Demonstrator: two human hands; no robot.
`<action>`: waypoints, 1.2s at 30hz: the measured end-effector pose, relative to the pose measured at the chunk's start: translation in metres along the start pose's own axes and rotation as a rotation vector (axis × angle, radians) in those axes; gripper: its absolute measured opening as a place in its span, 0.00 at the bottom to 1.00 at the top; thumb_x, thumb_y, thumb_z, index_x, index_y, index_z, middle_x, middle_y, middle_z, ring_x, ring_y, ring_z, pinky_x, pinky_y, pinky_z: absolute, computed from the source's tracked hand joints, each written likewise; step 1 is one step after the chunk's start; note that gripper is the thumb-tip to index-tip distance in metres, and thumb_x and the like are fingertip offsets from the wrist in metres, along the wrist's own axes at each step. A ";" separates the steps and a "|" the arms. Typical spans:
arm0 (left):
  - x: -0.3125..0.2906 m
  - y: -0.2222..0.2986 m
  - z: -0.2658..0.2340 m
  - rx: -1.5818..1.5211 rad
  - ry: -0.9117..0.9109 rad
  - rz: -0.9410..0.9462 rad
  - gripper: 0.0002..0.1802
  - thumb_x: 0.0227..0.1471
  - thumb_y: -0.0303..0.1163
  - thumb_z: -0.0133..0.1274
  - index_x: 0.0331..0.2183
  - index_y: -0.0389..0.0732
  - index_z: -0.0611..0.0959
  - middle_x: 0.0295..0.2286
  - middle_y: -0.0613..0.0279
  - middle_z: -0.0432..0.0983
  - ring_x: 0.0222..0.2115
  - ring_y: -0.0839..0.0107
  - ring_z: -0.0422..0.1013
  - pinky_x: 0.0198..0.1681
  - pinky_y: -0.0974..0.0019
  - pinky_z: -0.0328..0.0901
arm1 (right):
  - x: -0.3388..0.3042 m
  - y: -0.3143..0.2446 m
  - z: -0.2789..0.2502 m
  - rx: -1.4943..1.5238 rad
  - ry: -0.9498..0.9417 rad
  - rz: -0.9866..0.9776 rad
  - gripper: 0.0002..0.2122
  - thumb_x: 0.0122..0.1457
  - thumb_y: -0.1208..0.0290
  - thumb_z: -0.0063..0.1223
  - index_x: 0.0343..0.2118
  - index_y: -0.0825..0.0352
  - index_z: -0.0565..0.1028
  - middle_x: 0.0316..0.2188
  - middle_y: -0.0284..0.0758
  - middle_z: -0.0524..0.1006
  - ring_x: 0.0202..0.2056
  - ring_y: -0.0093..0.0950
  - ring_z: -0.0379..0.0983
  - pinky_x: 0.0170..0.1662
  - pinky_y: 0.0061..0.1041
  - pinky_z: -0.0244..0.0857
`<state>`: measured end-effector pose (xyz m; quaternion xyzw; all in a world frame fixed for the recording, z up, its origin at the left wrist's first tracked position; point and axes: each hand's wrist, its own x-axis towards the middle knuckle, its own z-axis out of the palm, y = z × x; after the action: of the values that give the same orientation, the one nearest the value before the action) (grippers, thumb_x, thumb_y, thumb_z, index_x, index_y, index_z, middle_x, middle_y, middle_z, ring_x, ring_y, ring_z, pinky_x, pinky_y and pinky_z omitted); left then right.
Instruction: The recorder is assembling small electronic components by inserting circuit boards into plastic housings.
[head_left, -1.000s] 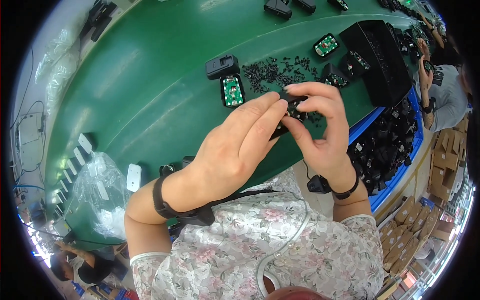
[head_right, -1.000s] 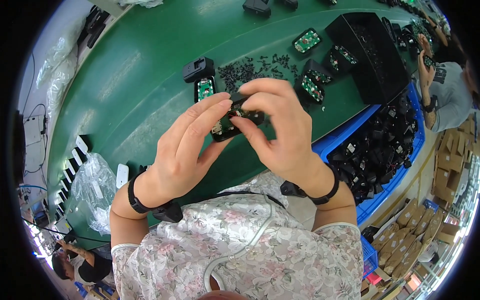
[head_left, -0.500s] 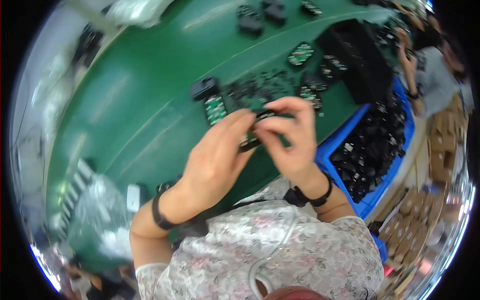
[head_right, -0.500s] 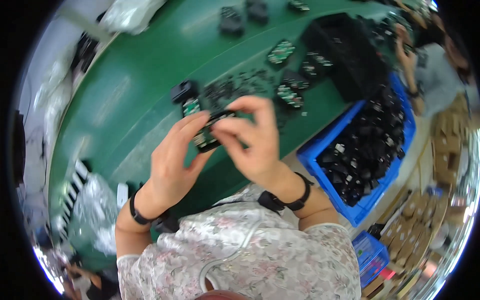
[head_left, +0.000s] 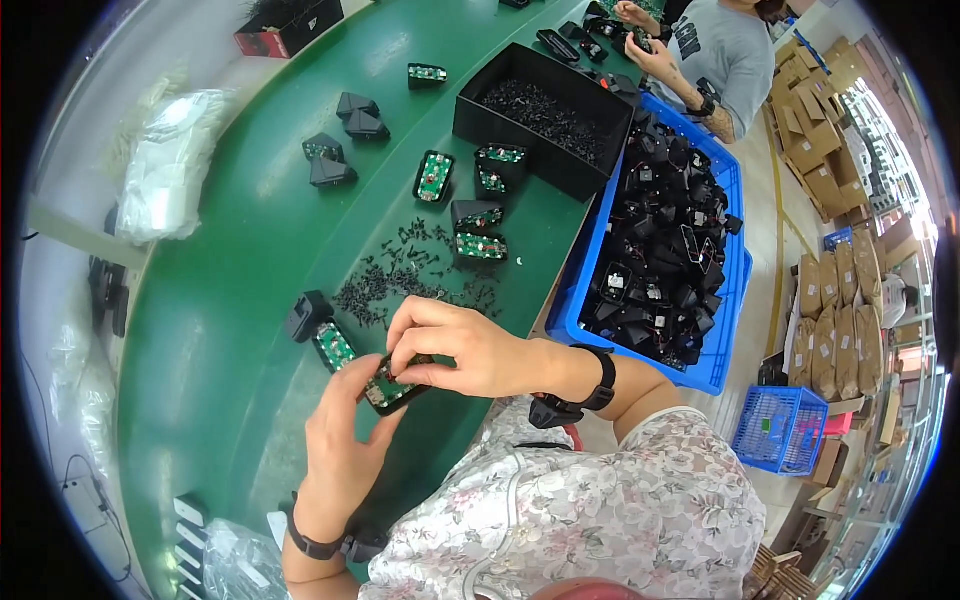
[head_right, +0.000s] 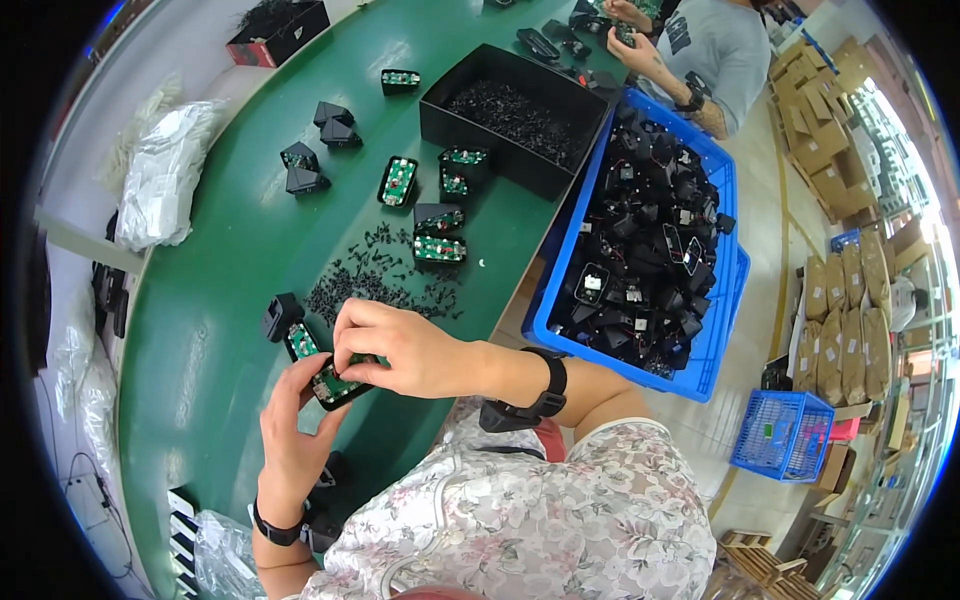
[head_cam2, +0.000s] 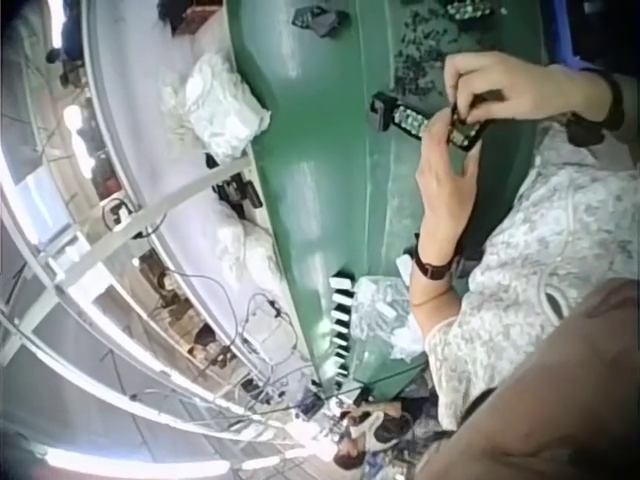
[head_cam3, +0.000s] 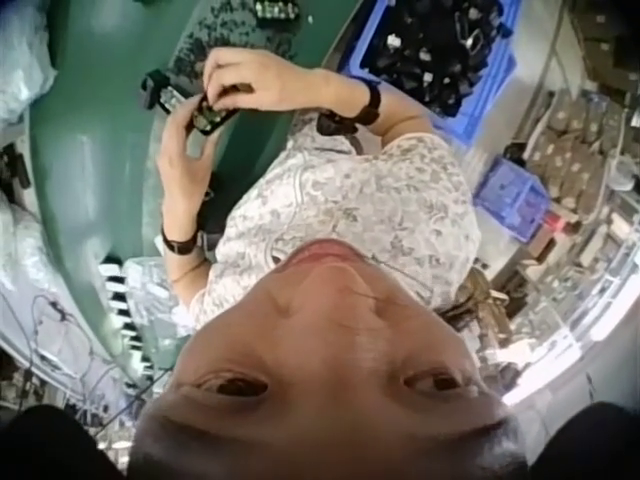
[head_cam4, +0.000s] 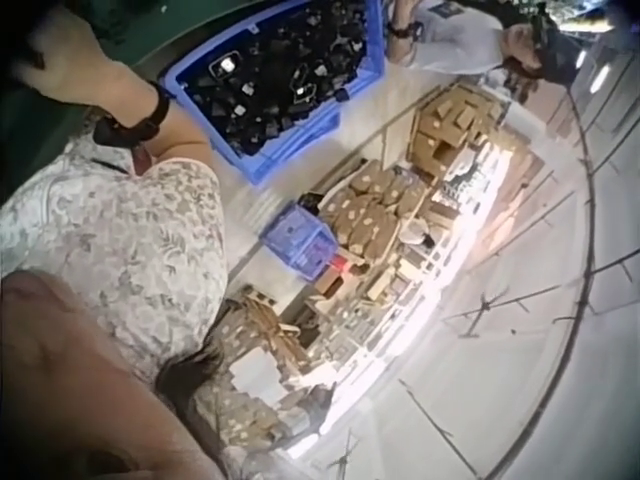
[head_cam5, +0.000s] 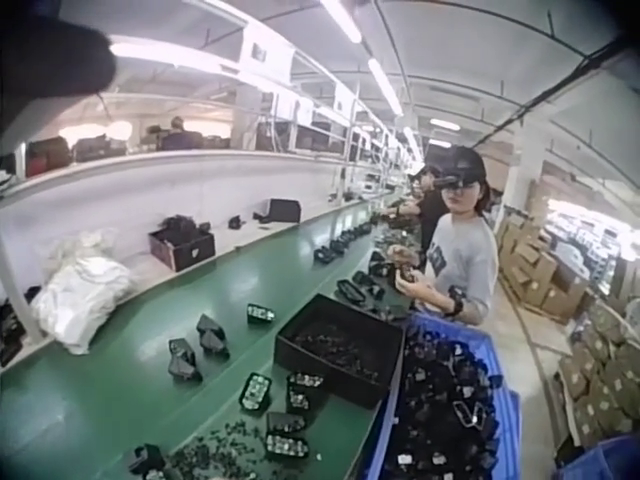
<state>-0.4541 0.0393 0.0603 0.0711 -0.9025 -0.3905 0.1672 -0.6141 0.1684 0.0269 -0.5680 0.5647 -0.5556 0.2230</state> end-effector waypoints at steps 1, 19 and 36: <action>0.000 -0.001 0.001 0.015 -0.006 0.019 0.29 0.37 0.17 0.62 0.45 0.35 0.73 0.41 0.49 0.74 0.38 0.52 0.73 0.39 0.61 0.70 | 0.000 -0.001 0.000 -0.027 -0.011 0.026 0.04 0.51 0.80 0.58 0.29 0.66 0.75 0.36 0.34 0.68 0.36 0.28 0.68 0.38 0.26 0.64; 0.000 -0.010 0.006 -0.105 -0.001 -0.035 0.28 0.39 0.17 0.62 0.46 0.35 0.73 0.43 0.50 0.73 0.41 0.55 0.73 0.41 0.62 0.71 | -0.002 0.004 0.008 0.002 0.040 0.082 0.07 0.51 0.81 0.57 0.33 0.66 0.73 0.36 0.34 0.69 0.39 0.27 0.67 0.40 0.24 0.63; 0.012 -0.013 0.014 0.060 0.012 0.129 0.31 0.37 0.14 0.60 0.47 0.36 0.72 0.44 0.49 0.72 0.43 0.51 0.71 0.43 0.61 0.69 | -0.005 0.028 0.014 0.371 0.108 0.288 0.14 0.53 0.81 0.53 0.43 0.66 0.68 0.44 0.31 0.66 0.46 0.22 0.65 0.48 0.22 0.62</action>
<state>-0.4704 0.0370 0.0453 0.0202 -0.9155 -0.3513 0.1951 -0.6114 0.1604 -0.0040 -0.4004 0.5393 -0.6418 0.3699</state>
